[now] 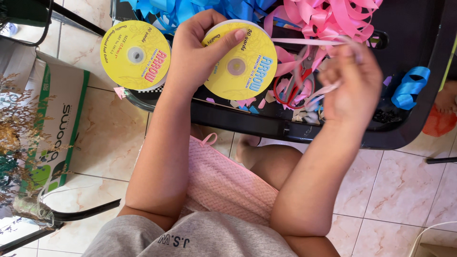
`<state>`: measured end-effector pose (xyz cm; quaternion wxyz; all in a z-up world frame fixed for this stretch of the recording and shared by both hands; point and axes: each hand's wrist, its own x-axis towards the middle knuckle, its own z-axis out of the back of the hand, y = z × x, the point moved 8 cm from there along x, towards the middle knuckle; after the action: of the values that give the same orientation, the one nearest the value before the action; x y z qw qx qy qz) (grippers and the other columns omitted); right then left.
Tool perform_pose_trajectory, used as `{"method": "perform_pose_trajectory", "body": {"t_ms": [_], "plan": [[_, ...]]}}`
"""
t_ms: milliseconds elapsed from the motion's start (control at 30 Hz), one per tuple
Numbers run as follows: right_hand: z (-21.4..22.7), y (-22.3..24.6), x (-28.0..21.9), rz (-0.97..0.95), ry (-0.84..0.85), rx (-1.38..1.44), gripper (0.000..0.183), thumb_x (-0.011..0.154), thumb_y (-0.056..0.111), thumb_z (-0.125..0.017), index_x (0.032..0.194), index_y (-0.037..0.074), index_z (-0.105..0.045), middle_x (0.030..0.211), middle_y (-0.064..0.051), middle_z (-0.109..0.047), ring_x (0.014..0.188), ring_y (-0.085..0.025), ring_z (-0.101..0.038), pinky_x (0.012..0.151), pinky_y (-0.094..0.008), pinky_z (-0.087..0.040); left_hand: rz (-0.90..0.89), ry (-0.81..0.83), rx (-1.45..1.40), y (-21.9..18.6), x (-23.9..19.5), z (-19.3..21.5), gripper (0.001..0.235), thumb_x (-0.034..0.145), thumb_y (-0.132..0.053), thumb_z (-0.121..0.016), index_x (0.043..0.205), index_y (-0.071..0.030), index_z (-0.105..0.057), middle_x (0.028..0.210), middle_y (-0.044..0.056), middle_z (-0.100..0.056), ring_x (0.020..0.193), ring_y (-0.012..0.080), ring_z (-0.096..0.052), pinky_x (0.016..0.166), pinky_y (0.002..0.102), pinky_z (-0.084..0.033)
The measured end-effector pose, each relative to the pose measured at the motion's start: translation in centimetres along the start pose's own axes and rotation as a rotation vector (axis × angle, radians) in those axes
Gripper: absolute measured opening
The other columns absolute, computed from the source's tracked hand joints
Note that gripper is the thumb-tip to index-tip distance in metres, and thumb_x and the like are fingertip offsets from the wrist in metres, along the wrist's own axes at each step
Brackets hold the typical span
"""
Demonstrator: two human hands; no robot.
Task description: The person assembles a pink ribbon bow by folding and looping lengths of ribbon, using shears to cut the ends, and tying the center with a thin pink string.
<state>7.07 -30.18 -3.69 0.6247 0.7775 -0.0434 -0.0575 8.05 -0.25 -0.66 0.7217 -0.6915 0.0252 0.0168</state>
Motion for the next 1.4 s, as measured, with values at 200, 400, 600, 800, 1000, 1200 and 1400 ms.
{"method": "perform_pose_trajectory", "body": {"t_ms": [200,400,600,800,1000,1200,1400], "plan": [[13.7,0.8,0.3,0.261,-0.364,0.297,0.013,0.100,0.019,-0.072,0.098,0.008,-0.064,0.061,0.005,-0.032,0.051,-0.007,-0.027,0.047,-0.028,-0.019,0.001,-0.136,-0.035,0.0,-0.1,1.6,0.028,0.089,-0.040,-0.075,0.082,-0.018,-0.059,0.077,-0.005,-0.069,0.069,0.0044,-0.067,0.054,0.019,-0.046],[22.4,-1.5,-2.5,0.358,-0.974,0.503,0.023,0.088,0.023,-0.076,0.075,0.009,-0.063,0.059,0.004,-0.021,0.047,-0.012,-0.021,0.044,-0.033,-0.017,-0.040,-0.486,-0.356,1.2,-0.4,5.8,0.018,0.082,-0.026,-0.078,0.086,-0.011,-0.069,0.080,-0.001,-0.073,0.068,0.0085,-0.066,0.059,0.027,-0.054],[5.4,0.6,0.5,0.026,-0.336,0.181,0.010,0.097,0.009,-0.063,0.088,0.012,-0.067,0.055,0.007,-0.033,0.046,-0.005,-0.027,0.044,-0.024,-0.014,-0.147,-0.317,-0.227,-0.6,-0.5,3.7,0.023,0.086,-0.032,-0.078,0.093,-0.012,-0.069,0.088,-0.003,-0.073,0.078,0.0070,-0.068,0.067,0.025,-0.057],[-6.1,0.4,-1.1,-0.058,0.201,0.074,0.046,0.098,0.005,-0.061,0.143,0.001,-0.056,0.069,0.004,-0.032,0.055,-0.008,-0.028,0.051,-0.024,-0.026,-0.218,0.087,-0.057,-2.0,-0.8,0.2,0.024,0.095,-0.034,-0.074,0.090,-0.013,-0.062,0.081,-0.005,-0.062,0.073,0.0033,-0.057,0.060,0.019,-0.043],[-8.8,-1.3,-2.7,-0.162,0.506,-0.134,0.041,0.095,0.010,-0.073,0.134,0.006,-0.059,0.110,0.003,-0.066,0.082,-0.005,-0.057,0.060,-0.019,-0.044,-0.216,0.112,-0.054,-2.4,-1.0,0.2,0.023,0.096,-0.031,-0.074,0.091,-0.013,-0.061,0.080,-0.007,-0.058,0.072,0.0025,-0.051,0.062,0.019,-0.041],[-9.4,-0.2,-3.2,-0.129,0.533,-0.237,0.036,0.105,0.035,-0.058,0.119,0.002,-0.060,0.096,-0.005,-0.066,0.072,-0.011,-0.057,0.058,-0.026,-0.049,-0.096,0.068,-0.107,-1.3,-0.6,0.1,0.020,0.098,-0.029,-0.072,0.089,-0.013,-0.062,0.076,-0.007,-0.059,0.068,0.0006,-0.053,0.056,0.017,-0.040],[-5.8,0.4,-1.3,-0.027,0.271,-0.177,0.049,0.103,0.031,-0.063,0.139,-0.001,-0.062,0.065,0.006,-0.027,0.058,-0.008,-0.025,0.054,-0.021,-0.025,-0.100,0.048,0.017,-1.0,-0.4,0.3,0.021,0.100,-0.029,-0.074,0.091,-0.012,-0.065,0.080,-0.006,-0.062,0.071,0.0014,-0.055,0.058,0.018,-0.040]]}}
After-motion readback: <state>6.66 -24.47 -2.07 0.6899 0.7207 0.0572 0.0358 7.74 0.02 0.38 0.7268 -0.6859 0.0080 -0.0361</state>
